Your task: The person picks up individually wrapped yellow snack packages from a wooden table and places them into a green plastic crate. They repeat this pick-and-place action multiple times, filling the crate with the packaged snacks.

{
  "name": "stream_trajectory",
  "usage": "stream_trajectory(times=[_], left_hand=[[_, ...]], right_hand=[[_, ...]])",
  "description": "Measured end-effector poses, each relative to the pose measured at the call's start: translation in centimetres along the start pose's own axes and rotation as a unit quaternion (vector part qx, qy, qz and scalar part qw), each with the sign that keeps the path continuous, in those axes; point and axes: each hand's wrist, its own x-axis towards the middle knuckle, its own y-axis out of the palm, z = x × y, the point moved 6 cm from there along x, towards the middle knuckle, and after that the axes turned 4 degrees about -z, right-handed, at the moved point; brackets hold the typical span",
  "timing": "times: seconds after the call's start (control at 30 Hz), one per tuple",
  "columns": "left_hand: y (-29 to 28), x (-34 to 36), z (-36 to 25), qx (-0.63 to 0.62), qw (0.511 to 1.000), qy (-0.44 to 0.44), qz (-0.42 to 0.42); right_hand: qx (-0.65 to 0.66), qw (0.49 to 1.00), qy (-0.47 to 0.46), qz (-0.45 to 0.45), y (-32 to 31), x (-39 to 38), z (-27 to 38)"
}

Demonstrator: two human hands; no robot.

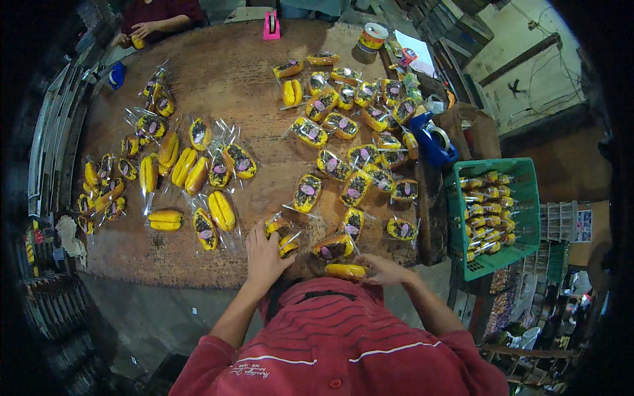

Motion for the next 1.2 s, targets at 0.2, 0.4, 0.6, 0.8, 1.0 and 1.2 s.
stream_trajectory(times=[0.2,0.4,0.6,0.8,1.0,1.2], left_hand=[[0.3,0.2,0.8,-0.006,1.000,-0.012,0.009],[0.5,0.3,1.3,-0.022,0.999,-0.025,0.012],[0.5,0.5,1.3,-0.002,1.000,-0.021,-0.010],[0.6,-0.2,1.2,-0.003,0.999,-0.024,-0.024],[-0.1,0.0,1.8,-0.039,0.998,-0.017,-0.053],[-0.5,1.7,1.9,0.057,0.992,-0.017,-0.112]], right_hand=[[-0.184,0.978,0.006,-0.100,-3.2,-1.2,3.2],[0.214,0.960,0.098,-0.153,-7.1,-1.4,2.0],[-0.046,0.975,0.106,-0.189,0.1,6.6,1.9],[-0.103,0.964,0.107,-0.222,2.4,6.7,3.1],[-0.019,0.953,-0.067,-0.294,-0.9,3.3,5.6],[0.268,0.862,0.031,-0.430,-11.8,-17.0,3.2]])
